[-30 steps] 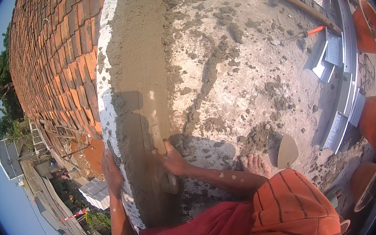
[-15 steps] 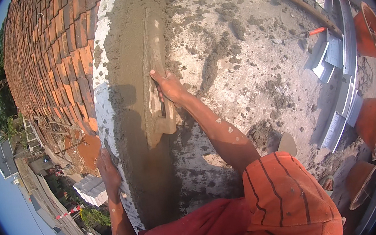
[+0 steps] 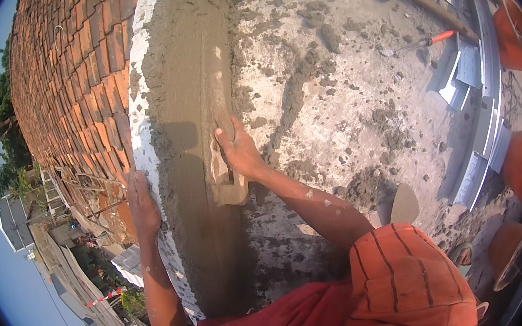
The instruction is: The person scoops cement from a bucket and applies it to a low wall on a rooftop using a trowel. They smooth the surface with a wooden float and later receive a power tool from another worker.
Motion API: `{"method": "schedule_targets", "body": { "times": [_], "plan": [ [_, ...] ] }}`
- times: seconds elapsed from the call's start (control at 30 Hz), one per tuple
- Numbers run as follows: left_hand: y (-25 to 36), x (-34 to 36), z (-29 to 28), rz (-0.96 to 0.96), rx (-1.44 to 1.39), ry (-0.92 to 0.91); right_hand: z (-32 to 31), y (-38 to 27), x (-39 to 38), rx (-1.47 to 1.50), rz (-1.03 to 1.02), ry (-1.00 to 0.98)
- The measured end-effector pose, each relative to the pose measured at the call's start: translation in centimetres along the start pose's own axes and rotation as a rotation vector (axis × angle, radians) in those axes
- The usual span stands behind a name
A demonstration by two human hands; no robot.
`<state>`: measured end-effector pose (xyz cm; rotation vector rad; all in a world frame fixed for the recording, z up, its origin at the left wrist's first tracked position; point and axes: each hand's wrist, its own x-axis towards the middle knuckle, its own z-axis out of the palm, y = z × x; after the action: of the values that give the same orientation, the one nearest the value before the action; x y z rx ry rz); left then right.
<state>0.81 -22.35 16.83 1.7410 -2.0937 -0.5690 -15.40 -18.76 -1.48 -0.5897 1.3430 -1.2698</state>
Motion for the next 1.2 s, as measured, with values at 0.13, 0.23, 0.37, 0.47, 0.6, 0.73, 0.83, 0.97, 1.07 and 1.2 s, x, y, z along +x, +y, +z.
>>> {"method": "schedule_targets", "body": {
  "times": [0.13, 0.23, 0.37, 0.47, 0.6, 0.73, 0.83, 0.97, 1.07, 1.2],
  "plan": [
    [2.0, 0.4, 0.3, 0.001, -0.048, -0.042, -4.1, -6.1, 8.5, 0.158, 0.0, -0.01],
    [1.8, 0.8, 0.2, 0.002, -0.055, -0.039, -5.0, -8.7, 10.6, 0.195, 0.041, 0.011],
    [2.3, 0.8, -0.2, -0.066, -0.038, -0.077, -3.2, -5.2, 7.0, 0.151, 0.02, -0.038],
    [1.4, 0.7, 0.0, -0.039, 0.013, -0.054, 0.6, -0.2, -1.3, 0.009, 0.006, -0.068],
    [-0.2, 0.0, 0.2, 0.0, 0.063, 0.021, 3.1, 1.5, -6.7, -0.045, -0.114, -0.064],
    [1.3, 0.8, 0.0, -0.057, -0.002, -0.065, -0.1, -4.1, 3.5, -0.208, -0.208, 0.065],
    [1.4, 0.7, 0.2, -0.027, -0.005, -0.042, -4.2, -12.5, 10.9, 0.007, -0.147, -0.014],
    [0.9, 1.7, 1.3, 0.039, -0.006, -0.019, -7.3, -15.5, 14.0, 0.139, -0.168, -0.042],
    [1.6, 0.5, 0.2, -0.051, 0.045, 0.023, -3.0, -11.8, 8.1, -0.038, -0.1, -0.075],
    [1.7, 0.5, 0.1, -0.044, 0.017, -0.006, 0.1, -6.6, -1.5, -0.162, -0.161, -0.143]
  ]
}}
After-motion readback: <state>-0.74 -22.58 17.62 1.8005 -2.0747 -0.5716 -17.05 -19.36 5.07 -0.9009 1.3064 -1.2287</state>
